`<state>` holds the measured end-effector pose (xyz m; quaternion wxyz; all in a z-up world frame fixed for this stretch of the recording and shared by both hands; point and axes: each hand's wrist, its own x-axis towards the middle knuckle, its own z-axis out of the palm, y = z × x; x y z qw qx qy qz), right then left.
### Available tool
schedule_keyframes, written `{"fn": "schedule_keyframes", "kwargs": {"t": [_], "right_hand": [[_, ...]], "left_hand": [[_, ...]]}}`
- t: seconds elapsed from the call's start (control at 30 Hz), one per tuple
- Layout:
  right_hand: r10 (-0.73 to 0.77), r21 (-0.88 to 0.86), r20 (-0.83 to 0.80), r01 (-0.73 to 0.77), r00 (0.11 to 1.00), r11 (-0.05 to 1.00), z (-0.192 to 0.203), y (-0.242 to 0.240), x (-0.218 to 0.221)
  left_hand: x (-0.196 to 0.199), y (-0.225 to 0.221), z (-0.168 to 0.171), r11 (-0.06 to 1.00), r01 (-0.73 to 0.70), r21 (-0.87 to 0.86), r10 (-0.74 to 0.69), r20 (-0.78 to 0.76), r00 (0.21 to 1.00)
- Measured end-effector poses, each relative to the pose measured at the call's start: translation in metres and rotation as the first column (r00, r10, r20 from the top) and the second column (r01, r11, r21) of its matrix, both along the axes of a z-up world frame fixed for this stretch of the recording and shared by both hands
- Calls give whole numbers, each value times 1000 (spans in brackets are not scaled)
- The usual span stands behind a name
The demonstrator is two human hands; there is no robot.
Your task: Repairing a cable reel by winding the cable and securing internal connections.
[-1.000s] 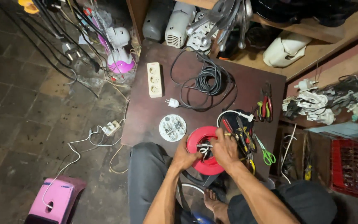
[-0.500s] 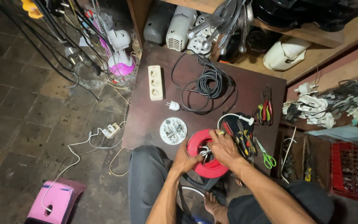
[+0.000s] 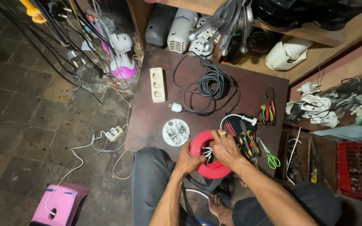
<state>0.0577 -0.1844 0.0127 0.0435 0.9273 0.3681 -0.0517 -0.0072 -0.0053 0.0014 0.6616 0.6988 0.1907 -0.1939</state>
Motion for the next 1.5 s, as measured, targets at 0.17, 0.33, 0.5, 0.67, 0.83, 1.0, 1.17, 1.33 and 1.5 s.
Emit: {"fn": "schedule_keyframes", "kwargs": {"t": [0.17,0.33,0.5,0.67,0.83,1.0,1.17,1.33,1.5], "right_hand": [[46,-22,14,-46,999,999,4,-3,-1],[-54,-47,-35,52,998,997,6,2,-7],[-102,-75,-28,100,994,992,3,3,-5],[-75,-49,-33,74,997,996,-11,-5,-1],[-45,-43,-69,42,997,998,12,-4,-9],[-152,-63,-69,147,986,987,15,10,-11],[-137,-47,-46,135,989,990,-6,2,-8],[-86,19,-80,87,993,996,8,-13,0],[-349,342,-234,413,907,844,20,-45,-11]], "left_hand": [[-1,1,3,999,11,32,-10,-3,1000],[-2,3,-3,1000,3,26,-3,-18,1000],[1,0,-5,1000,5,31,-5,-8,1000],[0,0,-5,998,14,54,-13,-14,1000],[0,-3,0,998,0,63,1,-13,1000],[-1,3,-6,996,22,85,-20,-22,1000],[-1,1,-8,996,22,91,-19,-40,999],[0,1,-5,996,18,88,-15,-34,999],[0,3,-6,996,12,87,-9,-32,999]]}}
